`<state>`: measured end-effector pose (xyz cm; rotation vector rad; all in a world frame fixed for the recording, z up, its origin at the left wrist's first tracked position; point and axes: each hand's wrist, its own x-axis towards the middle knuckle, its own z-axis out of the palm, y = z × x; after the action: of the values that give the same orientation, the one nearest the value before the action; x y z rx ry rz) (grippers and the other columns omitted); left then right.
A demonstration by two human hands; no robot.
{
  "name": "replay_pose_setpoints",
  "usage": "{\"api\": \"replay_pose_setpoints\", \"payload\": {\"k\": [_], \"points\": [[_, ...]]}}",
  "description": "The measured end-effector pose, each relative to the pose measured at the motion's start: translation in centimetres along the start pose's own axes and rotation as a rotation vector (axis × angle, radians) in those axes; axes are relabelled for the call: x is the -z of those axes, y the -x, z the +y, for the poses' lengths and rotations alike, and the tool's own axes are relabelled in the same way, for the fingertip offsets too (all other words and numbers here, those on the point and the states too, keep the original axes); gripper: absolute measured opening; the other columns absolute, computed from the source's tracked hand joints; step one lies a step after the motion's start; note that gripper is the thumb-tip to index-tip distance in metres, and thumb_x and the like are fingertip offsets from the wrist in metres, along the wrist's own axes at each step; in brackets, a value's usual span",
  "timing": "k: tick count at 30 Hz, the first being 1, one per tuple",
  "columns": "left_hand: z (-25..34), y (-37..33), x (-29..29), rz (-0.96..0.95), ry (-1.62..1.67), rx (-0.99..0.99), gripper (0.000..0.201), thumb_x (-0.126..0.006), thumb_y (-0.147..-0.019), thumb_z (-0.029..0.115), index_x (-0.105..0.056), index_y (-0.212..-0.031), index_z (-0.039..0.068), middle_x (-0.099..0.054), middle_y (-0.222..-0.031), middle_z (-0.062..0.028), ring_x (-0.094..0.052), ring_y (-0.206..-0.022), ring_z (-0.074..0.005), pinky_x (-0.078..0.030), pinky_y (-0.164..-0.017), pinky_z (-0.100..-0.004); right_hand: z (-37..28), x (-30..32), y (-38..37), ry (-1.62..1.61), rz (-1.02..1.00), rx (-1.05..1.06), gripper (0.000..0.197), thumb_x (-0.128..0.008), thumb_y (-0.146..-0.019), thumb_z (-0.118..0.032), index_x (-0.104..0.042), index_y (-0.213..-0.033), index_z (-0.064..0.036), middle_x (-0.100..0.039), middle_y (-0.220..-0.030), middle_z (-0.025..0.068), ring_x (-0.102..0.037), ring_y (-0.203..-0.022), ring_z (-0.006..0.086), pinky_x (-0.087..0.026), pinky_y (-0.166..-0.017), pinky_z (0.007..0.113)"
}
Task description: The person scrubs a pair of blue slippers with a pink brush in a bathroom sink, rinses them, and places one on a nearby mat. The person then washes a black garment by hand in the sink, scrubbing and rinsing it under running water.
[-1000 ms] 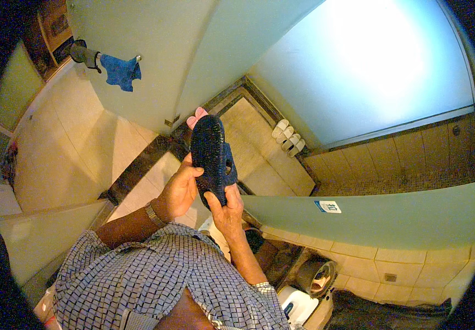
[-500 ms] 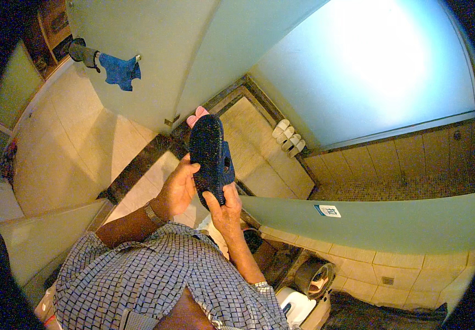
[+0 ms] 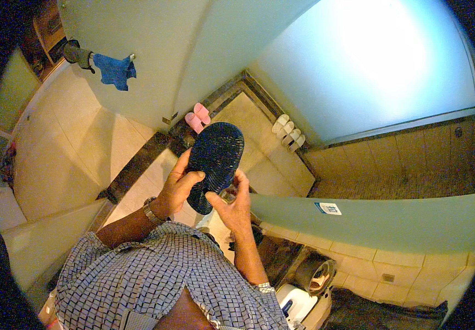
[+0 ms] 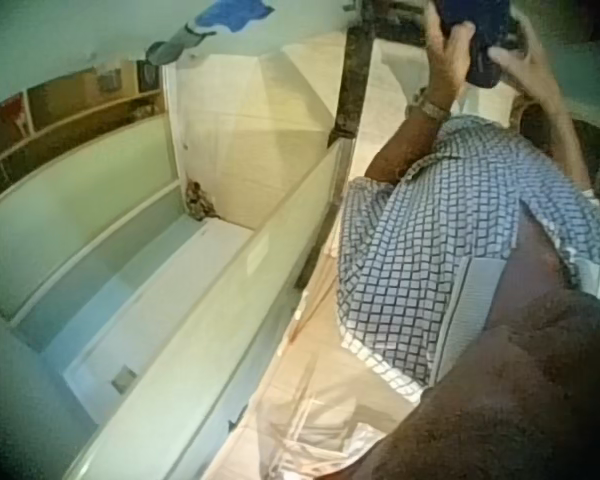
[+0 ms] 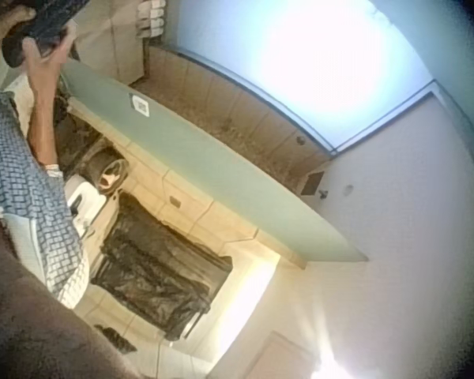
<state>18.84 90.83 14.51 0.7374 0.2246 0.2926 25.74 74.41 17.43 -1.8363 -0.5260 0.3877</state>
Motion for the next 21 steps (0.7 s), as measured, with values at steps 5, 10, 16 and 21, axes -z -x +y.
{"api": "replay_pose_setpoints", "payload": {"k": [5, 10, 16, 21], "points": [[-0.8, -0.8, 1.3, -0.148, -0.380, -0.129, 0.061, -0.062, -0.098, 0.008, -0.043, -0.155, -0.001, -0.061, -0.137, -0.0127, -0.061, -0.120, -0.0192, -0.049, -0.105, -0.0348, -1.5, 1.8, -1.5, -0.301, -0.057, -0.047, 0.074, -0.081, -0.091, -0.015, -0.044, -0.154, -0.0047, -0.064, -0.137, 0.0072, -0.061, -0.123, 0.0200, -0.049, -0.108, 0.038], [-1.1, -1.0, 1.9, -0.115, -0.584, -0.198, 0.056, -0.062, -0.098, 0.009, -0.048, -0.150, -0.004, -0.061, -0.136, -0.0189, -0.060, -0.124, -0.0254, -0.046, -0.109, -0.0387, -0.2, 1.8, -0.9, -0.333, -0.019, -0.131, 0.054, -0.075, -0.098, -0.010, -0.054, -0.147, -0.0040, -0.066, -0.133, 0.0048, -0.062, -0.120, 0.0177, -0.050, -0.107, 0.037], [-1.6, -0.4, 1.6, -0.078, -0.599, -0.224, 0.054, -0.061, -0.099, 0.010, -0.048, -0.149, -0.004, -0.060, -0.136, -0.0213, -0.059, -0.124, -0.0295, -0.045, -0.110, -0.0410, -0.1, 0.5, 0.3, -0.381, 0.022, -0.071, 0.049, -0.073, -0.098, -0.005, -0.056, -0.144, -0.0041, -0.067, -0.132, 0.0040, -0.063, -0.118, 0.0161, -0.050, -0.106, 0.036], [-1.9, 0.0, 1.1, -0.039, -0.866, -0.406, 0.055, -0.056, -0.099, 0.008, -0.045, -0.152, -0.005, -0.058, -0.139, -0.0235, -0.057, -0.130, -0.0328, -0.043, -0.114, -0.0414, 0.2, -0.2, 1.3, -0.398, 0.078, -0.042, 0.048, -0.073, -0.098, -0.003, -0.057, -0.143, -0.0042, -0.067, -0.133, 0.0042, -0.063, -0.118, 0.0159, -0.051, -0.106, 0.036]]}}
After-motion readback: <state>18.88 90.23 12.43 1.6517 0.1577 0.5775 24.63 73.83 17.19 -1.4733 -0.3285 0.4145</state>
